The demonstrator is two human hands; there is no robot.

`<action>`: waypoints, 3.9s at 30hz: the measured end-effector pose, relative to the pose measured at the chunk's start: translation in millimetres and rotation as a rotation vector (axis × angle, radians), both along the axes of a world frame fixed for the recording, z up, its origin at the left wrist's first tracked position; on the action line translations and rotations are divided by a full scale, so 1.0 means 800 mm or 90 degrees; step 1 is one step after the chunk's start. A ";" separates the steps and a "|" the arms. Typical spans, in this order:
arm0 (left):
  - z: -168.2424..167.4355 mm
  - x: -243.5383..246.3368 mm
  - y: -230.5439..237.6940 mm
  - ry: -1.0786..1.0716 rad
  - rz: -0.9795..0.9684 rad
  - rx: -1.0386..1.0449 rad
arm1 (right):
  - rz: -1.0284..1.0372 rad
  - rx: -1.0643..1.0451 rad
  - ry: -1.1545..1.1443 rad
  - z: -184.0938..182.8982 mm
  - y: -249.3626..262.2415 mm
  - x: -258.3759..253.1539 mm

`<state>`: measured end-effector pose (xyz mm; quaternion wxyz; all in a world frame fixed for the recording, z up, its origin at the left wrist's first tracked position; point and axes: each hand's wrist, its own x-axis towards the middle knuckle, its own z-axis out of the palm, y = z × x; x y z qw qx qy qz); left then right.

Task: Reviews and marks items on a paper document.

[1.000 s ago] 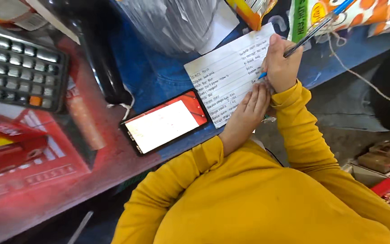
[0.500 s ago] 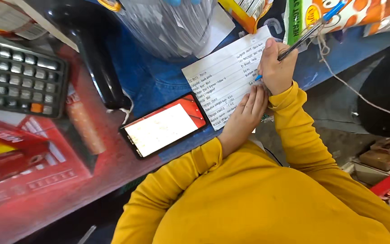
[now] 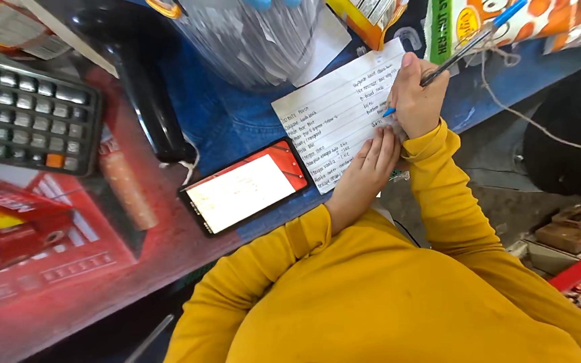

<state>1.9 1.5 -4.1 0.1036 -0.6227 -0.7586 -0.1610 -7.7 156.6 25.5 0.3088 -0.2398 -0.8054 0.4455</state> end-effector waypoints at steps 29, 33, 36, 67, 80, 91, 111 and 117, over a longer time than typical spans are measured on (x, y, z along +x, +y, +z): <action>0.002 -0.003 -0.002 -0.001 -0.018 -0.015 | 0.036 0.013 -0.021 -0.003 0.009 0.001; 0.002 -0.002 -0.001 -0.006 -0.020 -0.020 | 0.062 -0.155 0.075 0.001 0.015 0.002; 0.003 -0.001 0.000 -0.003 -0.015 -0.020 | 0.089 -0.243 0.126 0.003 0.023 0.008; 0.020 0.001 0.000 0.013 0.019 -0.104 | 0.163 -0.276 0.133 -0.008 0.069 0.045; 0.026 0.009 0.007 0.086 0.068 -0.110 | 0.162 -0.278 0.121 -0.008 0.062 0.043; 0.010 -0.002 0.015 -0.023 -0.039 -0.014 | 0.177 -0.032 0.041 0.009 0.052 0.037; 0.001 0.001 0.013 -0.066 -0.013 0.082 | 0.033 0.069 0.007 -0.003 0.011 0.003; 0.004 0.001 0.012 -0.040 -0.014 0.052 | 0.028 0.063 -0.005 -0.003 0.012 0.003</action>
